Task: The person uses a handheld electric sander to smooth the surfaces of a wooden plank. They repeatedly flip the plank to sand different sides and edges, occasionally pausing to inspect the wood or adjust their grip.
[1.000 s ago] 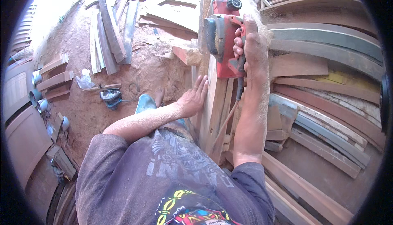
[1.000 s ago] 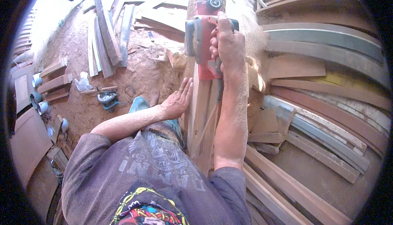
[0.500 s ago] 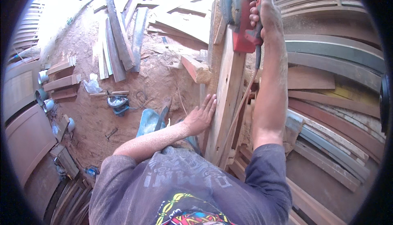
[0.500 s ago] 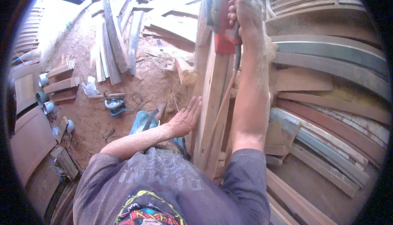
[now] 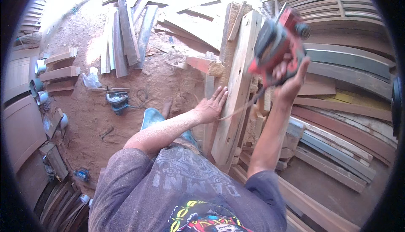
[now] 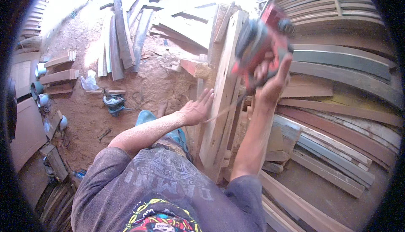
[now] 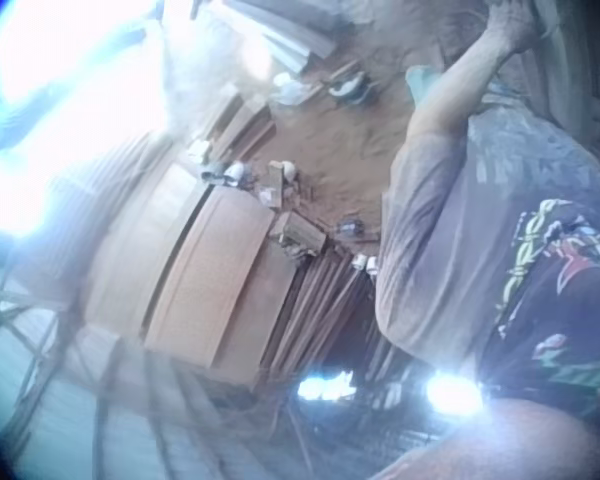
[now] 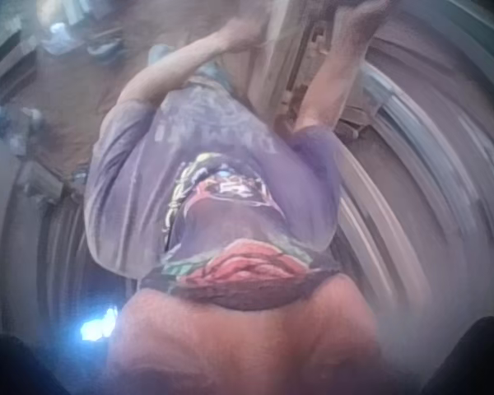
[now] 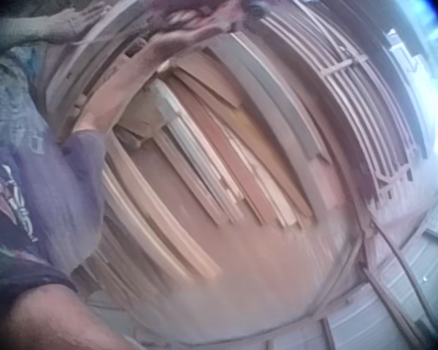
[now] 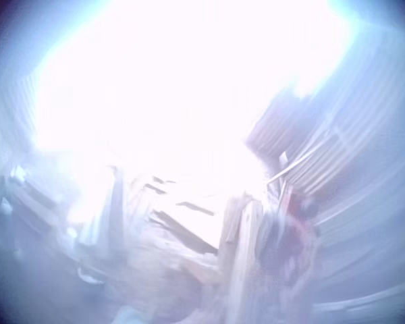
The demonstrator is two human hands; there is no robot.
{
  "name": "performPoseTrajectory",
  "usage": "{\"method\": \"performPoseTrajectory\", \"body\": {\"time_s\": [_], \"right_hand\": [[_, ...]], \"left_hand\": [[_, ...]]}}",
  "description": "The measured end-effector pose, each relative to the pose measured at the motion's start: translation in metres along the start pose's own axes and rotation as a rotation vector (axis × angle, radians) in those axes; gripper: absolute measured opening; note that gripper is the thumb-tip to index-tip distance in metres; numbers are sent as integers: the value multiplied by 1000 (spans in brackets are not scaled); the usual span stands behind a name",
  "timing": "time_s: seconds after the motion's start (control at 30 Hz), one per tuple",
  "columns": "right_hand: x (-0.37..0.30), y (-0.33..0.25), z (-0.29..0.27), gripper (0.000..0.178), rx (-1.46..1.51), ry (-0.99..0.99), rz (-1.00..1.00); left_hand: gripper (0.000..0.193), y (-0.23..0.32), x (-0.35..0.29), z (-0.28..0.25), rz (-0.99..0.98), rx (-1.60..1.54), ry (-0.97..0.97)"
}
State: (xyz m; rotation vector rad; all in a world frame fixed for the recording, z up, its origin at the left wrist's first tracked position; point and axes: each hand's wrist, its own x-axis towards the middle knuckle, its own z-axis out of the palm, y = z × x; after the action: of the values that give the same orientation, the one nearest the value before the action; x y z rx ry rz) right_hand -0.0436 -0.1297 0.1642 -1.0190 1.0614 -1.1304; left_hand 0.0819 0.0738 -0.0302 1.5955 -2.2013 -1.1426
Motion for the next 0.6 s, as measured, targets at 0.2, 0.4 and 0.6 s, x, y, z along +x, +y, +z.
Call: {"method": "performPoseTrajectory", "body": {"time_s": [0.2,0.4,0.6], "right_hand": [[-227,-1,-76,84,-191,308,227],[-412,-14,-88,80,-369,570,342],[-516,16,-102,64,-303,683,503]], "left_hand": [[107,-3,2,-8,43,8,-69],[110,-19,13,11,115,150,-43],[120,-15,14,-2,43,168,-88]]}}
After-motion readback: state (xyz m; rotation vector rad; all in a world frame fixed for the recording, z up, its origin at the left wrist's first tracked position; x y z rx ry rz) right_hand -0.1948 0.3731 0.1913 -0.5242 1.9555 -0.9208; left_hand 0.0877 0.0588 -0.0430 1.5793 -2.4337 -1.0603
